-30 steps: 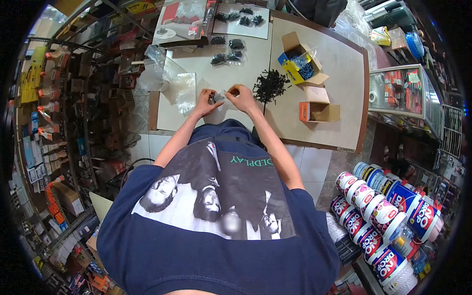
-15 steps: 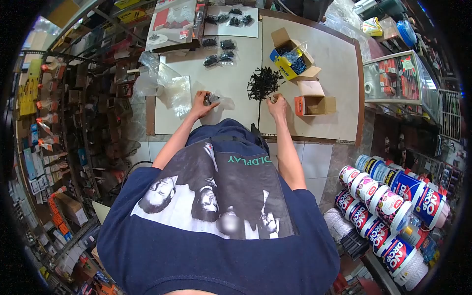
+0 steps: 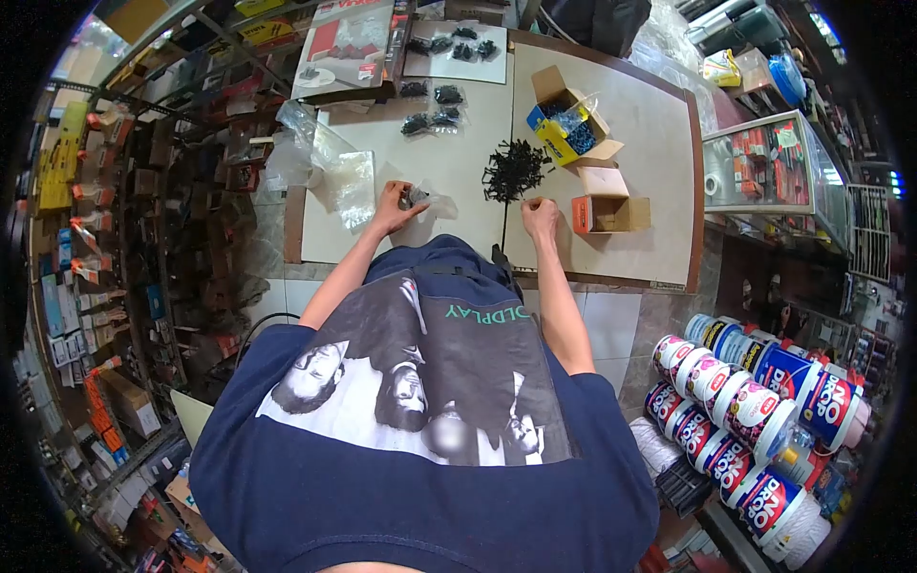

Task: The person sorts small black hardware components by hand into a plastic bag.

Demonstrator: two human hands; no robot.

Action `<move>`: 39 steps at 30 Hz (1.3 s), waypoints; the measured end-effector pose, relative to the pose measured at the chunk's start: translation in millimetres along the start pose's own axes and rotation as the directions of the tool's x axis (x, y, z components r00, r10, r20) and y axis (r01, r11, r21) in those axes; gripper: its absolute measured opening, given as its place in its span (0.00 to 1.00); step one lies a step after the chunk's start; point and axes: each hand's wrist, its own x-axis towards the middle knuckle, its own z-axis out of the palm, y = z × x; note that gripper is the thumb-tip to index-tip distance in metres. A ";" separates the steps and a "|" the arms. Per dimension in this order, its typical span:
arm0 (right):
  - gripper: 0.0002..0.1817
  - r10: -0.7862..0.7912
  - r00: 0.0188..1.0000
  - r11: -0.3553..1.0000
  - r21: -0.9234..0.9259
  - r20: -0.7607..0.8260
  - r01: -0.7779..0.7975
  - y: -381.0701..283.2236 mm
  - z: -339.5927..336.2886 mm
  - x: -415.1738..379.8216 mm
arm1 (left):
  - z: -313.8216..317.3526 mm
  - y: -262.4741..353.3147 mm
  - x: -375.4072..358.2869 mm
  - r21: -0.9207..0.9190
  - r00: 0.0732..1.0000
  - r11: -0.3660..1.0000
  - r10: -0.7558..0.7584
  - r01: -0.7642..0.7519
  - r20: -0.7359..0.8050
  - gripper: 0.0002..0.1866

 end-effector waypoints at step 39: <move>0.17 -0.384 0.919 0.917 -0.151 -0.091 0.368 16.6 -20.4 28.8 | -1.6 7.1 -9.4 0.025 0.996 0.996 -0.086 0.086 0.028 0.33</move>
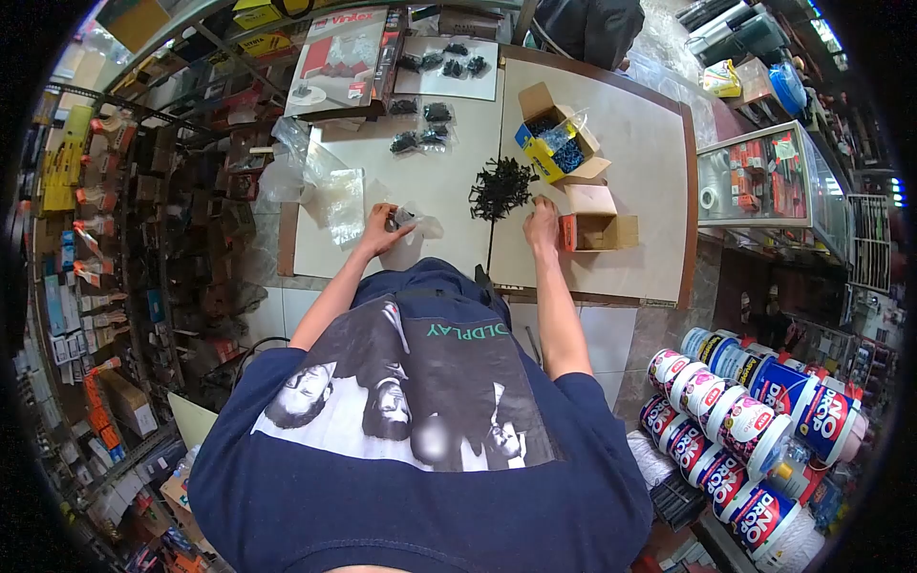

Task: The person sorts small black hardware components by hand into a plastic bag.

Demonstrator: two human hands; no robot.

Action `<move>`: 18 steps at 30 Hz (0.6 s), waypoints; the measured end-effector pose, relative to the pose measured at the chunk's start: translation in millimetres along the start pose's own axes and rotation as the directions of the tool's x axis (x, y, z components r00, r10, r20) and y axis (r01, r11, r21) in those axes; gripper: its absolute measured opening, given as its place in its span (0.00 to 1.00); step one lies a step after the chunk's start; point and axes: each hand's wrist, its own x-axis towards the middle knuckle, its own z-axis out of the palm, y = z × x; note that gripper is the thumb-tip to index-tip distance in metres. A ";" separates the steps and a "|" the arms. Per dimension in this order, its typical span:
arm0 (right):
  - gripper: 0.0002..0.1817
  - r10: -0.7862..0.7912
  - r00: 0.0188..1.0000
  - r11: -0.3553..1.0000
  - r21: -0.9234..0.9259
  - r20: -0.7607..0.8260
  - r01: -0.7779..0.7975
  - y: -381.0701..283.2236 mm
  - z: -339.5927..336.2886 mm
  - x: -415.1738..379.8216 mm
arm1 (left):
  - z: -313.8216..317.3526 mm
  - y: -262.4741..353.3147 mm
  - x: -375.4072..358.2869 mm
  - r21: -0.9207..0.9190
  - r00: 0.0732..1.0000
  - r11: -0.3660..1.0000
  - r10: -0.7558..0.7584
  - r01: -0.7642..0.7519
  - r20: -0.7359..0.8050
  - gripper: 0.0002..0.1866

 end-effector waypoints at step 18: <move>0.18 -0.047 0.969 0.795 0.597 0.241 -0.110 -123.4 13.1 -1.8 | 7.2 3.1 0.2 0.078 0.996 0.997 -0.017 0.024 -0.082 0.33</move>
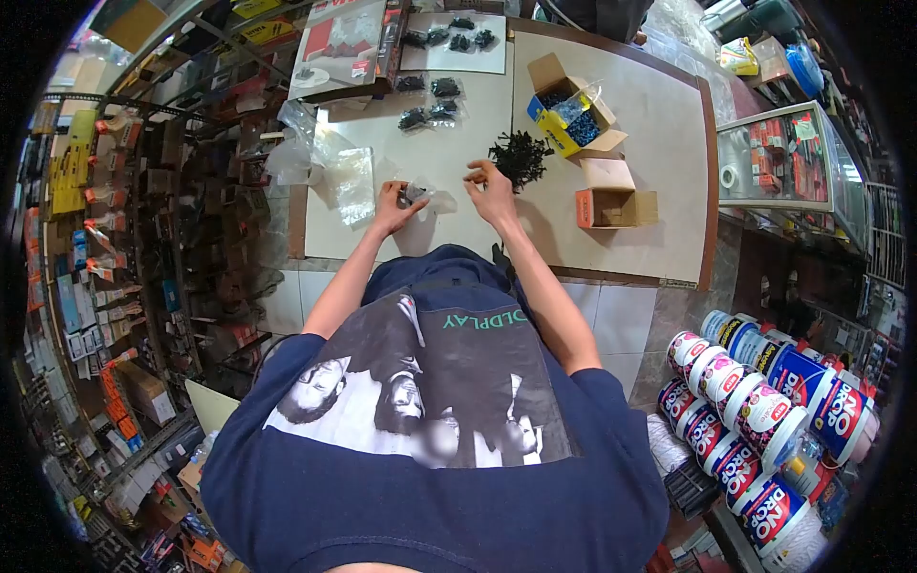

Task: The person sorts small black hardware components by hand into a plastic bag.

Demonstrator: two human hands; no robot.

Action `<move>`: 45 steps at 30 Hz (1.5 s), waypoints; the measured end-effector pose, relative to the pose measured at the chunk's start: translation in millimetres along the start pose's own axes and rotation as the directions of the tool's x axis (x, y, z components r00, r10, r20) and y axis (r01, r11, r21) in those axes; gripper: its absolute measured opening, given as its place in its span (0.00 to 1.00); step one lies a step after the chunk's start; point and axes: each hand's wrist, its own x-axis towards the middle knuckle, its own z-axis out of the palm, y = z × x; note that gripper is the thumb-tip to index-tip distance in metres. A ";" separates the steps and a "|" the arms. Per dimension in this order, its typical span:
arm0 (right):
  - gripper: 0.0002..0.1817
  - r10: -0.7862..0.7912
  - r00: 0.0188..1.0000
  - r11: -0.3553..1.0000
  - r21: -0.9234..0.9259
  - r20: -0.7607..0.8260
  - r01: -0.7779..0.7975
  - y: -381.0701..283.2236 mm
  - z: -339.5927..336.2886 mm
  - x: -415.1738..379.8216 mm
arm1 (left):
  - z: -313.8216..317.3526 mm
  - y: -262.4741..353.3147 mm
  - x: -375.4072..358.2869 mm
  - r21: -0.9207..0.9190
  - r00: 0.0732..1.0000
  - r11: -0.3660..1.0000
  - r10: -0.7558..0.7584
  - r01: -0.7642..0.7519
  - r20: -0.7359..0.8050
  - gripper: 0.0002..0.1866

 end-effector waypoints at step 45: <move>0.28 0.379 0.841 0.812 -0.298 -0.385 -0.502 51.4 -35.4 -20.2 | -28.7 -13.7 8.7 -0.221 0.960 0.967 0.177 -0.128 0.219 0.26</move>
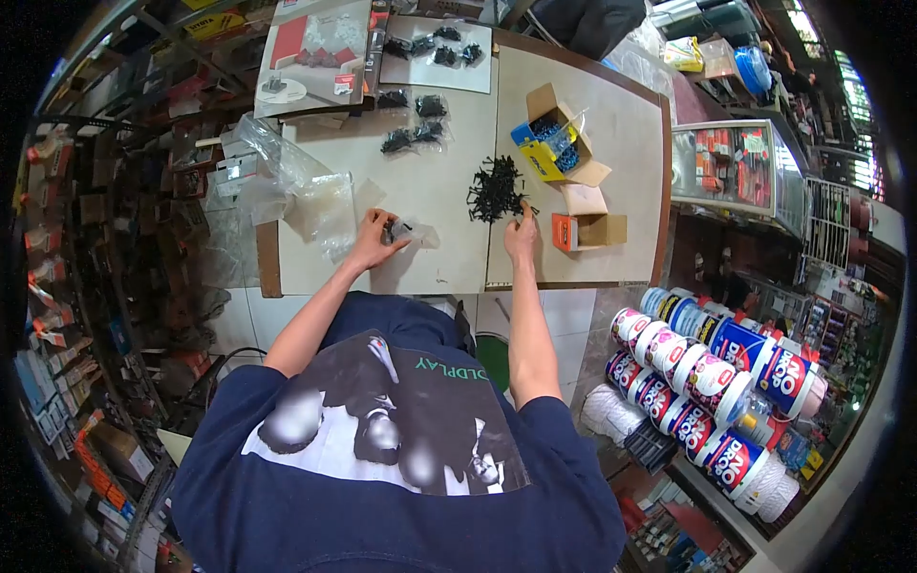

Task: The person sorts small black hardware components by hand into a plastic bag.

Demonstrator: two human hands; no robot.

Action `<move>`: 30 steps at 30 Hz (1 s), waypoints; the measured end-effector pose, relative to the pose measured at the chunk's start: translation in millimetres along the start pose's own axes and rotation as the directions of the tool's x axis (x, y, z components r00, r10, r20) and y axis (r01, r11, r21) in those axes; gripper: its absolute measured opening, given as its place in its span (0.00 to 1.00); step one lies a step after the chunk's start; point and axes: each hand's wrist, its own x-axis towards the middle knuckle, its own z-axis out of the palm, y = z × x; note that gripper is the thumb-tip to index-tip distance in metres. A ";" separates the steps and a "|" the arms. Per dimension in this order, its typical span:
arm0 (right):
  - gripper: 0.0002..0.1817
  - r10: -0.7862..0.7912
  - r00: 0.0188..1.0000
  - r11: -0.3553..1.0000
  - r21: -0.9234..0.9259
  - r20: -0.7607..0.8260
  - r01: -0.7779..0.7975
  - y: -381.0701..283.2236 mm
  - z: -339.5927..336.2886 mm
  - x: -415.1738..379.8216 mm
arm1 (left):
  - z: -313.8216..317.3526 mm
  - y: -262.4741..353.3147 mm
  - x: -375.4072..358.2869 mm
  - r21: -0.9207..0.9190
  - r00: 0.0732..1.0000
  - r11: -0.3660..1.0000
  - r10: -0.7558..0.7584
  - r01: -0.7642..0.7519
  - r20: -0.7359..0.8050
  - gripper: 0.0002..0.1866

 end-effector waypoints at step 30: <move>0.24 -0.287 0.957 0.945 -0.176 -0.046 0.275 55.8 -32.7 28.6 | 17.9 -3.5 -1.3 0.133 0.993 0.988 -0.067 0.079 -0.093 0.32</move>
